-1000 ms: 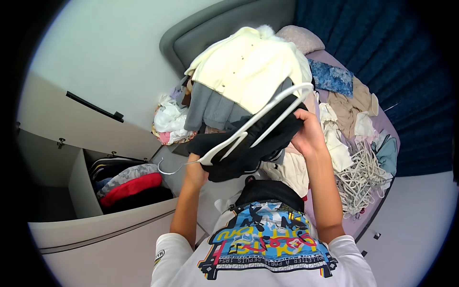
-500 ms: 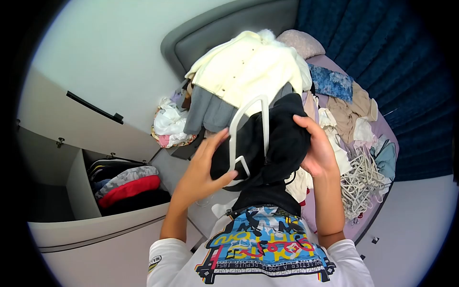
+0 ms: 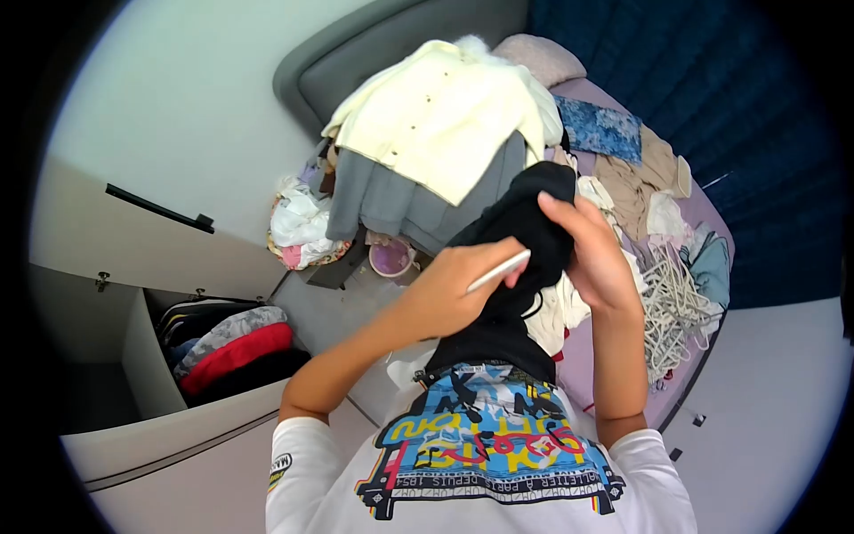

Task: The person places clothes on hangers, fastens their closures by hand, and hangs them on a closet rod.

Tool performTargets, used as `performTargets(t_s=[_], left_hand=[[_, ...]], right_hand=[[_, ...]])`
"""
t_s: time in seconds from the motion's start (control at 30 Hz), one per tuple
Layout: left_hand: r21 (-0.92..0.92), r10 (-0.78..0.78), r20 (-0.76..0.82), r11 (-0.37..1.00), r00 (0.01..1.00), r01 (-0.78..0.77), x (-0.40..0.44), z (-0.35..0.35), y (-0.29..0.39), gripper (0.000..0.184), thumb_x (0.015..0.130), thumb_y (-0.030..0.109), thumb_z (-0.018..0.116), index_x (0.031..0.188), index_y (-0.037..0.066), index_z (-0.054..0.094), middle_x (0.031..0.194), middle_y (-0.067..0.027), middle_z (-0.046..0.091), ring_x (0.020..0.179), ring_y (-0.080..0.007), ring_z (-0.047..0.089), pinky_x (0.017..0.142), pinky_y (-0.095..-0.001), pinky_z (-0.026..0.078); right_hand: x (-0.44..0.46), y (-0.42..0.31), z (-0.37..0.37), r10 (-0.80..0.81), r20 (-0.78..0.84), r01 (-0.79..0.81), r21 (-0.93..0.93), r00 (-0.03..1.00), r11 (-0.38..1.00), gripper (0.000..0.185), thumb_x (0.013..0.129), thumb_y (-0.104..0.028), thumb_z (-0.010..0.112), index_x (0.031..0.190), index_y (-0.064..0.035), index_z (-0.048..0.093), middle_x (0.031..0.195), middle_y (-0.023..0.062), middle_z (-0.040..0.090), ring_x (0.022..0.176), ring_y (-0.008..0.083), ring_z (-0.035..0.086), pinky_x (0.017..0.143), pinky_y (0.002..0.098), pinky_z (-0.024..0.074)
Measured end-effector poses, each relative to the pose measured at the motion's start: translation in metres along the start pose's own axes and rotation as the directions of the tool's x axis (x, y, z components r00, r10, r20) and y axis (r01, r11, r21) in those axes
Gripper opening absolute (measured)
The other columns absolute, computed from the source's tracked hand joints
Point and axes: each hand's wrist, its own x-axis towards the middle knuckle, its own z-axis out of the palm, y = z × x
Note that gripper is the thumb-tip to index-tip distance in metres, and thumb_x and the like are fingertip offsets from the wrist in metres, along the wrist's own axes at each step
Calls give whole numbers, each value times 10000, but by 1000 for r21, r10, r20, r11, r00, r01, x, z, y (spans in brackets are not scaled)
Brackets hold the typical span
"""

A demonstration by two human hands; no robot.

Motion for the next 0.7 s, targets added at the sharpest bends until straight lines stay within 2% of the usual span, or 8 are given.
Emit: performTargets(t_s=[0.03,0.13,0.27,0.33,0.4,0.5,0.6,0.7], left_hand=[[102,-4,-12,995,1000,5,3,3,-4,90,873,13,466,935,20,531,820,-182,548,736,-376,543,670,-412,436],[243,119,-72,965,990,-98,10,20,-24,155,831,-16,473,971,11,533,869,-205,582,800,-430,561,696,-455,450],[496,118,-121,867,986,-43,17,29,-42,177,796,28,523,966,8,569,894,-190,637,864,-384,627,736,-458,515],[522,-1,-73,852,997,39,20,31,-50,195,792,29,516,967,-12,591,893,-220,638,875,-414,622,773,-479,509],[550,-125,-30,827,992,121,23,31,-61,217,789,30,508,969,-31,613,892,-251,639,885,-443,617,810,-499,502],[538,-264,207,835,942,116,39,34,-113,178,798,107,557,895,-17,640,957,-233,665,962,-397,635,872,-495,494],[583,-229,452,807,862,-92,58,36,-161,200,784,125,584,925,-6,639,972,-220,665,969,-388,633,873,-487,488],[627,-214,649,694,730,-354,72,43,-184,232,770,142,611,954,4,639,986,-206,665,977,-380,630,873,-480,483]], right_hand=[[1,-5,-3,-8,23,9,-54,1000,998,271,955,-218,612,1122,-5,608,1010,54,663,902,121,632,802,259,493],[3,-10,-2,-59,-60,57,-34,996,998,269,957,-224,619,1115,-7,608,1027,56,659,923,120,623,816,260,486],[14,4,-7,-257,27,249,-362,966,898,304,982,-263,592,1095,20,604,1009,36,663,878,106,587,830,259,471],[19,15,-8,-328,-13,293,-417,945,861,324,971,-271,600,954,52,594,870,112,662,788,136,578,740,305,476],[20,24,-10,-375,18,282,-692,927,665,356,945,-262,618,834,65,533,770,212,602,719,275,563,668,382,456],[12,30,15,-429,123,320,-847,895,425,421,913,-250,634,712,79,464,688,332,540,706,512,552,609,510,430],[1,25,44,-331,250,346,-898,910,273,472,908,-314,644,694,80,495,665,336,540,692,518,564,628,544,436],[28,28,34,-278,178,264,-913,944,311,591,894,-457,638,673,80,526,654,319,546,670,499,571,621,518,444]])
